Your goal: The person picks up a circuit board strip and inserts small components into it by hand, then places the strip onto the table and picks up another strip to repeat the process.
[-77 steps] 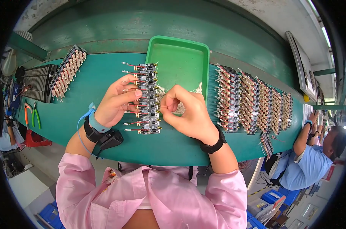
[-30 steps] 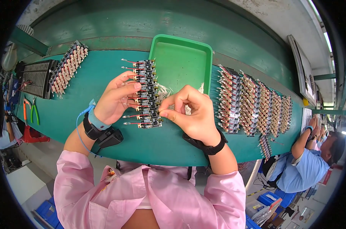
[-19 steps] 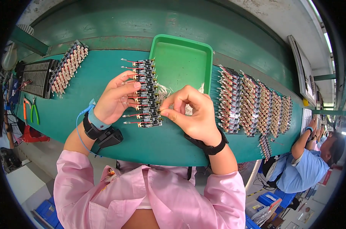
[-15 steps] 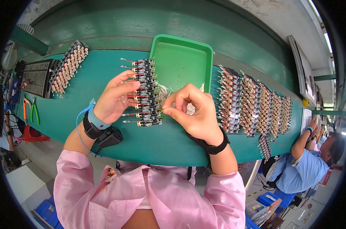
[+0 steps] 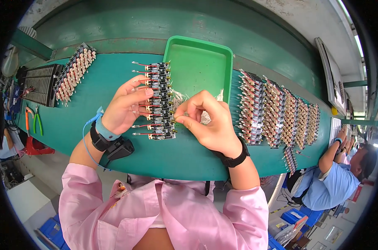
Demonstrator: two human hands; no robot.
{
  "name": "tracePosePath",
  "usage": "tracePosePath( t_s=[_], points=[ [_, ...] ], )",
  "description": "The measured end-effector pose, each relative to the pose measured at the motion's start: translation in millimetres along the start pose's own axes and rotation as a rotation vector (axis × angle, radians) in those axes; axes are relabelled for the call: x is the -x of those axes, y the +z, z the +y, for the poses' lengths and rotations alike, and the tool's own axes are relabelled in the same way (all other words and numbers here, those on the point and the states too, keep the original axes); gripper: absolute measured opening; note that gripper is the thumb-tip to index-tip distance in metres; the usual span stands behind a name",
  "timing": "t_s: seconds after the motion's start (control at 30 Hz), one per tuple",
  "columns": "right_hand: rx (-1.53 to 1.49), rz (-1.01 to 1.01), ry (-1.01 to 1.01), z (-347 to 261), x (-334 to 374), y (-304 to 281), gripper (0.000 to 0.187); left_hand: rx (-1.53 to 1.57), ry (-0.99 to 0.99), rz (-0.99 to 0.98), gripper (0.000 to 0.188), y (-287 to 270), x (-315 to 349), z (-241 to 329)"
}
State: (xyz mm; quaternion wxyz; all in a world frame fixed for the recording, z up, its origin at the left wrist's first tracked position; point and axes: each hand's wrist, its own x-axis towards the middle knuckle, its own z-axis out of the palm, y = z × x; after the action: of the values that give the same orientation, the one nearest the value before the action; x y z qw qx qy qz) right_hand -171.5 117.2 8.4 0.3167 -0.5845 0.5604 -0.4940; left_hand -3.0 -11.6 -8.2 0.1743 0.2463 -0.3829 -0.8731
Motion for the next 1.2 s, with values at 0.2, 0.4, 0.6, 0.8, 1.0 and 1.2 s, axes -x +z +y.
tracePosePath(
  t_s=[0.2,0.4,0.6,0.8,1.0,1.2],
  points=[
    [-0.005,0.038,-0.029,1.2,-0.1,1.2,0.031,0.015,-0.003,0.018,0.02,-0.2,-0.6,-0.5],
    [0.358,-0.025,0.127,3.6,-7.6,-8.9,0.021,-0.048,0.038,0.067,0.02,-2.5,-1.0,2.9],
    [0.67,-0.094,0.177,14.0,-2.8,-3.3,0.013,-0.088,0.058,0.092,0.021,-3.2,-2.6,2.0],
    [0.717,-0.117,0.096,19.2,-0.4,0.1,0.01,-0.106,0.047,0.09,0.022,-4.2,-4.4,-1.1],
    [0.597,-0.089,0.037,13.9,-3.9,-2.6,0.01,-0.105,0.051,0.095,0.021,-4.5,-4.1,-0.6],
    [0.478,-0.029,0.083,10.4,-5.4,-2.7,0.01,-0.101,0.054,0.089,0.021,-5.1,-4.3,0.2]
  ],
)
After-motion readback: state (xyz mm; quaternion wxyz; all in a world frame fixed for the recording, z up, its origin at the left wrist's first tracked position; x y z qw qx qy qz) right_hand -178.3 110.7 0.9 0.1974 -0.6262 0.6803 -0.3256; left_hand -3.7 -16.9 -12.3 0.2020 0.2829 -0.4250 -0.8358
